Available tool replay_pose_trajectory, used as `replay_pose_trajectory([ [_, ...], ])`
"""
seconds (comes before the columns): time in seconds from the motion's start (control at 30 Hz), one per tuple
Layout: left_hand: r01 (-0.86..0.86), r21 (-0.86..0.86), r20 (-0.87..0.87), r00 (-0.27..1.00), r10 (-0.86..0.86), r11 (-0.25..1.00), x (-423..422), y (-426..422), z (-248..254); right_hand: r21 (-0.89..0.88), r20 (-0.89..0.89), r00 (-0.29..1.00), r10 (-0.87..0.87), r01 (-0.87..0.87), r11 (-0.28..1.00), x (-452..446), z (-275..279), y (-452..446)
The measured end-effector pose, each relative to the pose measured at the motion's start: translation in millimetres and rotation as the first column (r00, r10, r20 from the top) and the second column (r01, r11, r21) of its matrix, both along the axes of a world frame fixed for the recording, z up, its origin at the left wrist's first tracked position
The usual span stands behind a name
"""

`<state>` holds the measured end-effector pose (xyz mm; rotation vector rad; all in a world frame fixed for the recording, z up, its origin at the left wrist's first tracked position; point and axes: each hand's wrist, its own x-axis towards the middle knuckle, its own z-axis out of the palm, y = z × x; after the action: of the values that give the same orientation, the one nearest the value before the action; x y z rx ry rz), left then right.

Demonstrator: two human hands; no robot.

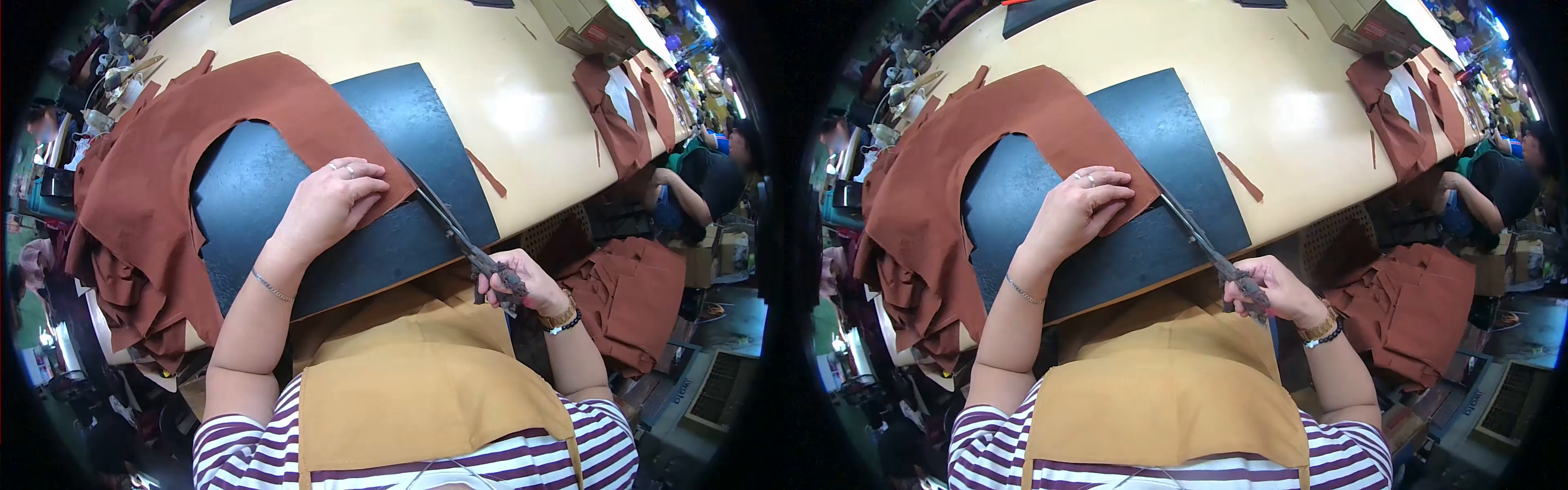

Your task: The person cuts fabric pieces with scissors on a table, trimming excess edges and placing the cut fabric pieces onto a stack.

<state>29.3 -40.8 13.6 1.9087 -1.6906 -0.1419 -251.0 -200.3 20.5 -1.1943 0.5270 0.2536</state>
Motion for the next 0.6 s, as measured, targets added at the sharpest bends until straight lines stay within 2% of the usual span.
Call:
replay_pose_trajectory([
  [0.17,-0.003,-0.023,0.025,1.000,0.004,1.000,-2.7,0.2,-1.0,-0.031,0.007,1.000,0.014,-0.014,0.999,3.6,3.6,1.2],
  [0.37,-0.015,0.011,-0.051,0.999,0.015,1.000,-1.3,0.3,0.1,-0.109,-0.010,1.000,0.025,-0.026,0.994,1.5,3.3,1.5],
  [0.47,-0.115,0.070,-0.033,0.993,0.117,0.991,0.5,1.0,8.4,-0.099,-0.085,0.995,0.047,-0.056,0.994,-7.0,-0.6,-1.7],
  [0.57,-0.325,0.082,0.205,0.931,0.304,0.942,1.2,4.1,1.7,-0.082,-0.096,0.995,0.033,-0.041,0.996,-12.3,2.7,-0.9],
  [0.6,-0.350,0.166,0.177,0.930,0.321,0.922,3.2,5.1,0.6,-0.068,-0.083,0.996,0.022,-0.028,0.997,-13.4,2.8,0.0],
])
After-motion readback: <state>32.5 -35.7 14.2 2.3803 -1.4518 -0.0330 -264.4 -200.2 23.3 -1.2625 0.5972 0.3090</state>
